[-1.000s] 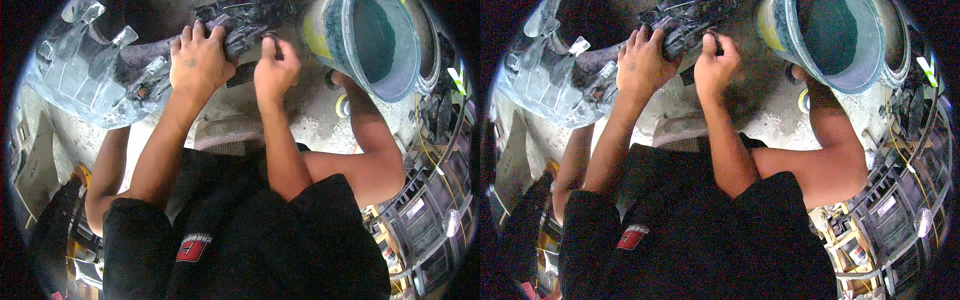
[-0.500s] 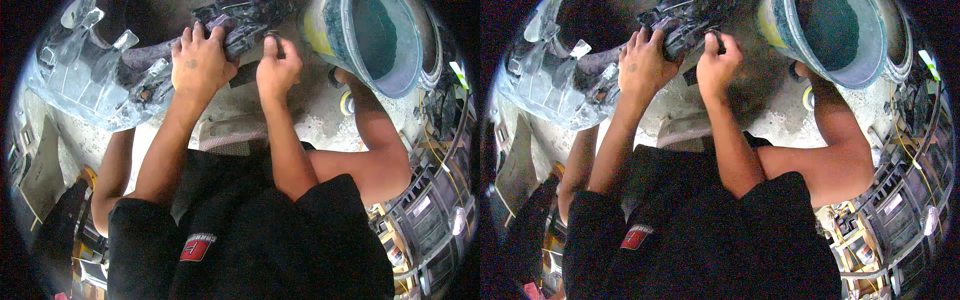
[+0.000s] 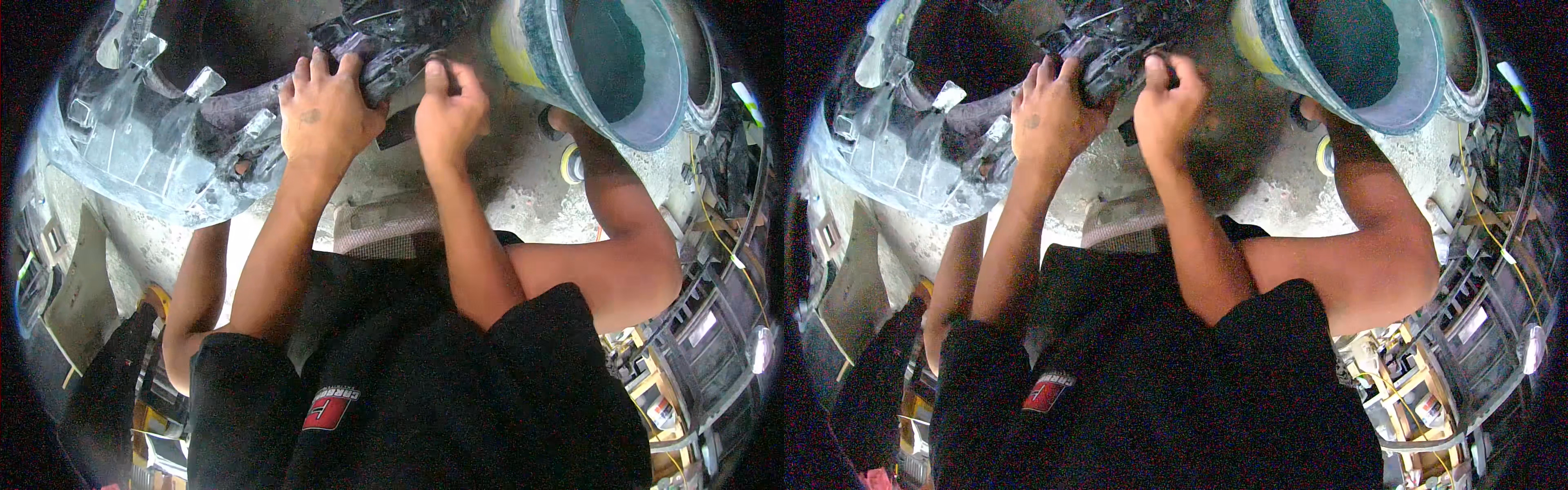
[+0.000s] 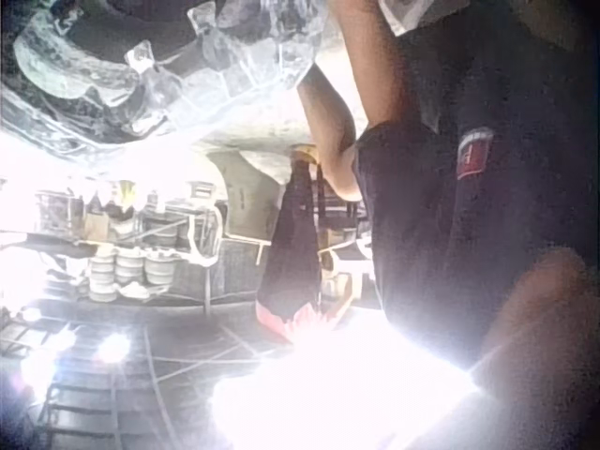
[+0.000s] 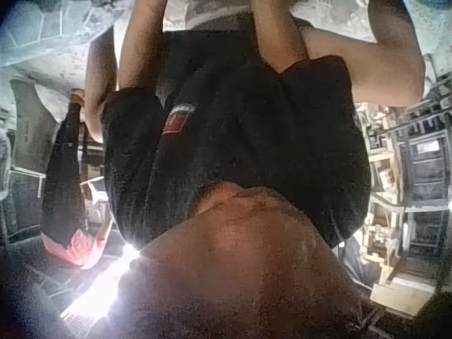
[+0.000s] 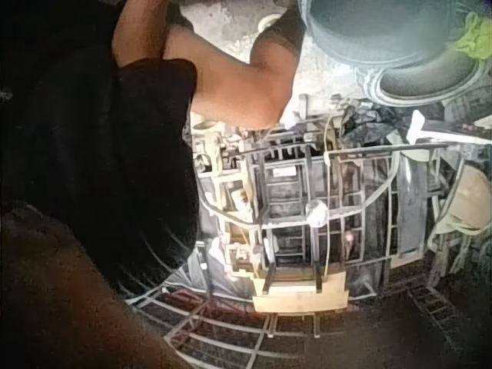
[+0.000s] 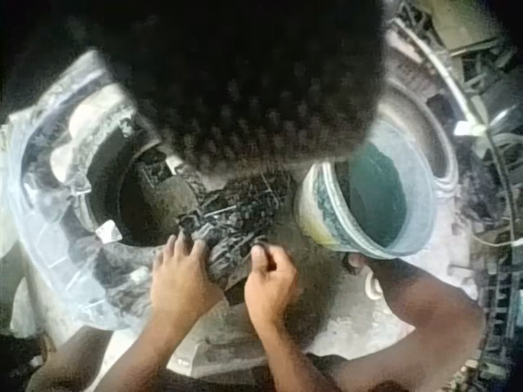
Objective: Sand down a black plastic car bumper or trim piece using sandpaper and water.
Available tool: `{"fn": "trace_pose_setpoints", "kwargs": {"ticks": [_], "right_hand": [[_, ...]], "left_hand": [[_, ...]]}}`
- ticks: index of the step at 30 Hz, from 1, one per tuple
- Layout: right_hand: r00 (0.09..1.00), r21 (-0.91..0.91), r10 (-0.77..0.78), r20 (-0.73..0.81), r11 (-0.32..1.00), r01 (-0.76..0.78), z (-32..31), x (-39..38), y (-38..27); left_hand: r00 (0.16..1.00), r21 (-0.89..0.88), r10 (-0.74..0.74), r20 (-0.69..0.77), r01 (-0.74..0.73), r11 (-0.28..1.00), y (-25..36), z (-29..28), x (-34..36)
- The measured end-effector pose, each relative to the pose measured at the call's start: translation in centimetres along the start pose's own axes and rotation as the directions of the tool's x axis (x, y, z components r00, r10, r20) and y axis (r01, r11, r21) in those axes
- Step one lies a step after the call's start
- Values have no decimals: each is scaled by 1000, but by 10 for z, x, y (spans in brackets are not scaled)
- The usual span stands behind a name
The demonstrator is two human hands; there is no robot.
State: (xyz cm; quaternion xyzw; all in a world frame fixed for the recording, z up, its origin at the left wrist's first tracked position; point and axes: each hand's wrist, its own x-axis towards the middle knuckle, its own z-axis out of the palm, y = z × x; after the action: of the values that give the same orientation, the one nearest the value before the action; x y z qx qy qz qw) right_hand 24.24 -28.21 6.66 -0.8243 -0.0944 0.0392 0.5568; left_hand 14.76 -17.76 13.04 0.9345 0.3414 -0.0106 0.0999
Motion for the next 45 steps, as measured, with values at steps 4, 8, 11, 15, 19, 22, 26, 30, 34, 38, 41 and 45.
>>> {"fn": "trace_pose_setpoints", "kwargs": {"ticks": [4, 8, 11, 15, 19, 22, 26, 30, 34, 38, 41, 45], "right_hand": [[997, -18, 75, 4, 997, -75, 5, 9, -19], [1000, -44, 4, 12, 999, -3, 4, 10, -16], [989, -56, 146, 17, 988, -145, 1, 12, -25], [1000, -78, -3, -15, 997, 2, 7, -9, -15], [998, -76, -47, -53, 996, 43, 12, 17, 2], [996, 109, 88, -7, 990, -87, 13, 14, 7], [998, 68, 55, 23, 996, -56, 1, 19, 5], [988, -70, -154, 9, 986, 154, -1, 5, -7], [986, -109, -159, 55, 980, 165, 0, 2, -26], [998, -65, -63, 28, 996, 64, 1, 1, -14], [985, -94, -165, 54, 981, 169, 6, -17, -26], [999, -92, -40, -11, 995, 39, 5, 9, -16]], "left_hand": [[1000, 28, 8, -6, -8, 1000, -6, -2, -2], [1000, 28, -8, -6, 8, 1000, -2, -5, 0], [999, 11, -15, 34, 15, 1000, 0, -6, -4], [1000, 19, -18, 12, 18, 1000, -5, 1, -4], [1000, 25, -21, 21, 21, 999, -2, -4, -1], [999, 44, 0, -33, 1, 999, -4, -2, -3], [1000, 12, -2, 14, 2, 1000, -2, -4, -4], [1000, 21, 7, -24, -6, 1000, -4, 3, -2], [997, 33, 25, -69, -23, 999, -9, 4, -3], [999, 2, 25, -31, -25, 1000, 0, 0, -3], [995, 69, 34, -94, -27, 997, -15, 8, -8], [1000, 22, 16, -25, -16, 1000, -4, 0, -3]]}}
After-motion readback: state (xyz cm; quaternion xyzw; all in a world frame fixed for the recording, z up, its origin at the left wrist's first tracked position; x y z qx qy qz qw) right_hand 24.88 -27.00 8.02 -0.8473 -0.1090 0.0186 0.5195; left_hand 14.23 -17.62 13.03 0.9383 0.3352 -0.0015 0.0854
